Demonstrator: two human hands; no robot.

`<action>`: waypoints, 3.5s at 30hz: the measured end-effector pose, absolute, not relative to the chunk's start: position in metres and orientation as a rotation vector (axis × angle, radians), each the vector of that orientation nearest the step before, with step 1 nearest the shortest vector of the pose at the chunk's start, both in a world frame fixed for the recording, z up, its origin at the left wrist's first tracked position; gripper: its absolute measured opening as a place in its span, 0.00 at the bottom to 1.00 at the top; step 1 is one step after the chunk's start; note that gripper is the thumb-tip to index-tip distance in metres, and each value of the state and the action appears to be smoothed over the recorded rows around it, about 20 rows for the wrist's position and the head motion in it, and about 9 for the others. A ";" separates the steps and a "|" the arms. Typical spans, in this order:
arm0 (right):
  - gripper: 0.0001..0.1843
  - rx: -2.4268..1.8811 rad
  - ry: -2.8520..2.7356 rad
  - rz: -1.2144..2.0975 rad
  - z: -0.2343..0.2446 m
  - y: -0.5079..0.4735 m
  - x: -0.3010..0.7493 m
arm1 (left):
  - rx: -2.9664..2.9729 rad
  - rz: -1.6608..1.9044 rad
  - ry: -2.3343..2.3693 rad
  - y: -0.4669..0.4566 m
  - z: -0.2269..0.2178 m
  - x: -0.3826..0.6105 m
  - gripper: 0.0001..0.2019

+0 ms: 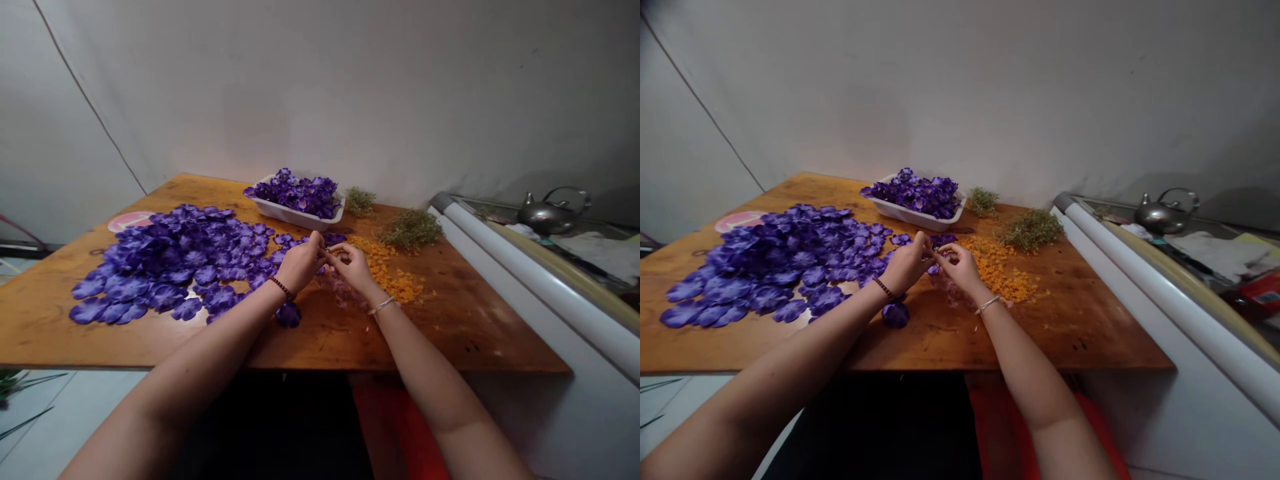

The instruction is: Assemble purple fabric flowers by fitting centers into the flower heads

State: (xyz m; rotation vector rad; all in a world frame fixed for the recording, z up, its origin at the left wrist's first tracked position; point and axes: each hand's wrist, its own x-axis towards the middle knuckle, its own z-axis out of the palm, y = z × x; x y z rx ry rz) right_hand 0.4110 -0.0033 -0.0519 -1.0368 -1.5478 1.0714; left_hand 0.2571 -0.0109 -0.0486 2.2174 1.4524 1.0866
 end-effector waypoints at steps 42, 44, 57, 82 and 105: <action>0.18 -1.079 -1.091 0.823 -0.056 0.024 0.433 | 2.201 -0.209 1.113 -0.014 -0.033 0.219 0.05; 0.18 -1.088 -1.085 0.823 -0.056 0.024 0.432 | 2.212 -0.210 1.092 -0.014 -0.037 0.226 0.03; 0.25 -1.158 -1.123 0.999 -0.050 0.016 0.431 | 2.394 0.198 1.165 -0.011 -0.042 0.247 0.08; 0.34 -1.198 -1.424 1.244 -0.054 0.008 0.428 | 1.652 1.232 1.142 0.002 -0.053 0.255 0.12; 0.29 -1.119 -1.279 1.364 -0.047 -0.001 0.421 | 1.614 1.316 1.335 -0.009 -0.058 0.267 0.11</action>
